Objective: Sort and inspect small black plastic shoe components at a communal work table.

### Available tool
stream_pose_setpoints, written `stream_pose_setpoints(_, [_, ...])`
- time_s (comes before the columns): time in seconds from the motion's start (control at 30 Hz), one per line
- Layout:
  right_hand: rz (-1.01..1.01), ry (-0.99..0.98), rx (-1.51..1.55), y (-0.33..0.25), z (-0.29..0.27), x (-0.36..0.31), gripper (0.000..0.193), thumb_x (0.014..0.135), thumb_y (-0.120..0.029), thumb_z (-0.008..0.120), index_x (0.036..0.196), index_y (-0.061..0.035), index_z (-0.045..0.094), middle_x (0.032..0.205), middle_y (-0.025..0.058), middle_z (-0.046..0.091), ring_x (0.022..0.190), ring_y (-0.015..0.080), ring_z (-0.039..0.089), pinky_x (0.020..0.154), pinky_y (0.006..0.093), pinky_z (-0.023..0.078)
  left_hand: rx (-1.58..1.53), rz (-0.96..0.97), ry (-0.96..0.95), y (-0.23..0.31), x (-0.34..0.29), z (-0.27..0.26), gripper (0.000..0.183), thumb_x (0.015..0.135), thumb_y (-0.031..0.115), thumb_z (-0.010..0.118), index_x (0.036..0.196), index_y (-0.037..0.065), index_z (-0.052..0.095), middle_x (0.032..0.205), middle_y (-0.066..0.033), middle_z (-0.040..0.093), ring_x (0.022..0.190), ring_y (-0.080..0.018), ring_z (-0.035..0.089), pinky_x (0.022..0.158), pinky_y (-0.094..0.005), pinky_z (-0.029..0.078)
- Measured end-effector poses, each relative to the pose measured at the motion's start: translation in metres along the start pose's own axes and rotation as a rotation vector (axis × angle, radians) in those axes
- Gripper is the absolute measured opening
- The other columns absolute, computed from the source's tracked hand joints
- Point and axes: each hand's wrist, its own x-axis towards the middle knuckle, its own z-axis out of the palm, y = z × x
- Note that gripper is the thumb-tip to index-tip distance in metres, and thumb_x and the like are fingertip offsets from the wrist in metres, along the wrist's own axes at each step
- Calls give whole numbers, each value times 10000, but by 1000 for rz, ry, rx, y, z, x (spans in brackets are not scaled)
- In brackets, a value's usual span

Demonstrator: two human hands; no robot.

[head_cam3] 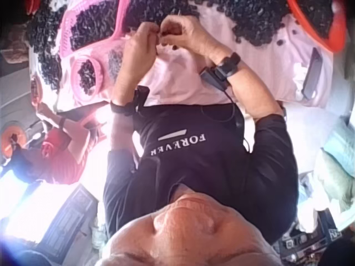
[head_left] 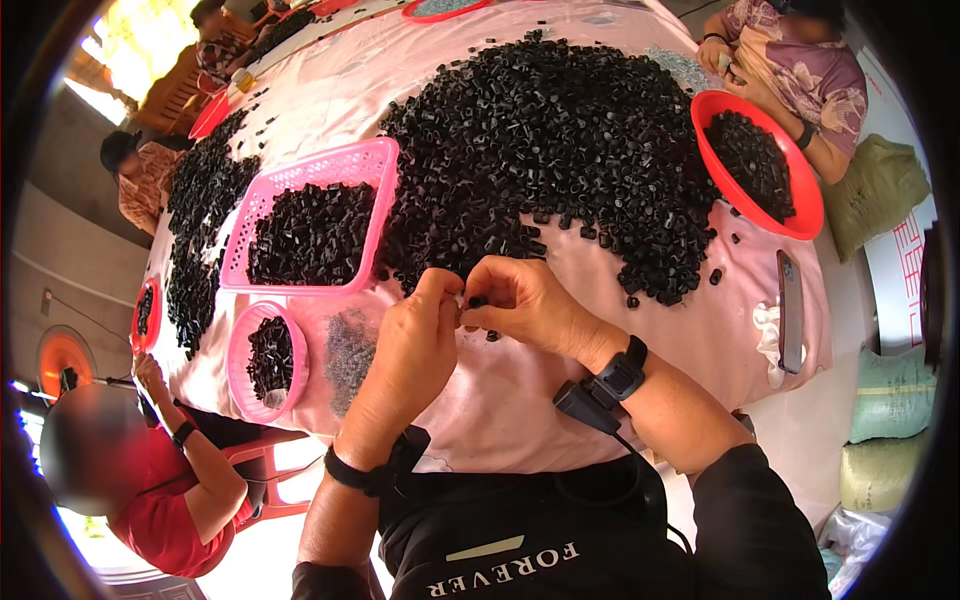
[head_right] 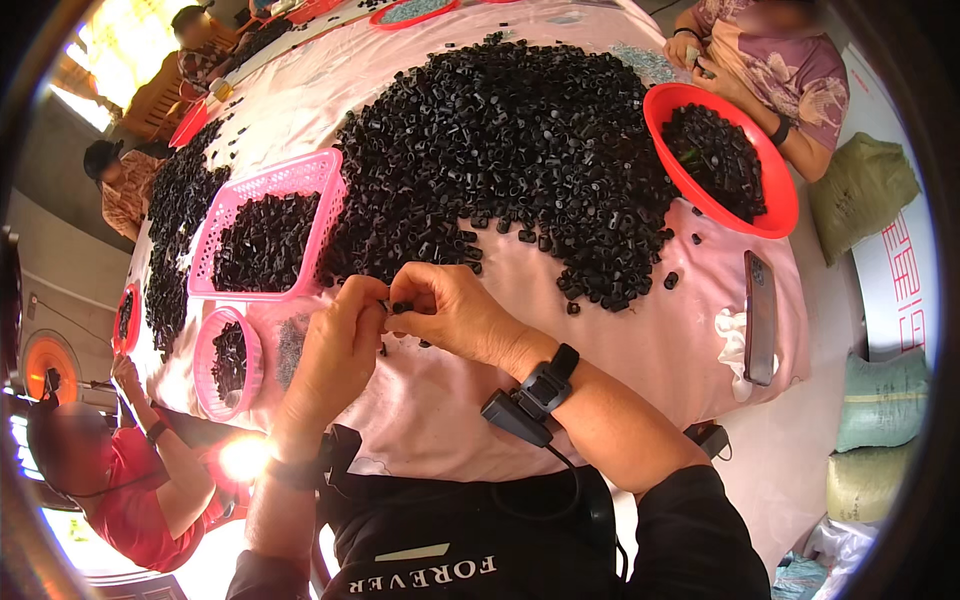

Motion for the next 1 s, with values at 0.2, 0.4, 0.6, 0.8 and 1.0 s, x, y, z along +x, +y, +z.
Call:
stream_pose_setpoints(0.2, [-73,8,-204,3,-3,1,119,849,-56,756,906,-27,655,692,-21,633,642,31,543,582,242,465,118,122,-25,1,-1,4,109,986,-11,502,1087,7,539,744,-168,610,668,-329,643,607,-391,486])
stream_pose_setpoints(0.4, [-91,-2,-289,-8,-4,2,114,871,-47,768,912,-33,662,719,-29,665,685,14,619,588,197,477,-34,25,44,-7,2,4,102,976,1,507,1070,6,549,674,-109,585,594,-204,596,557,-352,454])
stream_pose_setpoints(0.6, [-59,-26,-172,-3,-4,2,121,892,-26,755,951,-20,650,840,4,694,771,57,662,683,218,546,-199,-218,-32,-7,3,1,111,993,33,479,1067,8,558,649,-12,545,556,-72,497,508,-251,395])
stream_pose_setpoints(0.8, [45,-42,77,-1,-7,4,125,922,-6,722,993,-19,619,904,39,692,830,110,700,744,249,579,-200,-242,-49,4,5,-4,129,1000,56,515,1052,-35,592,734,-124,645,633,-168,618,584,-336,481])
stream_pose_setpoints(1.0, [35,-44,65,-6,-9,5,124,929,-15,719,994,-25,613,921,40,690,848,122,710,745,253,584,-232,-72,35,0,-2,1,121,960,-7,572,1071,-30,615,807,-144,687,698,-195,676,629,-327,518])
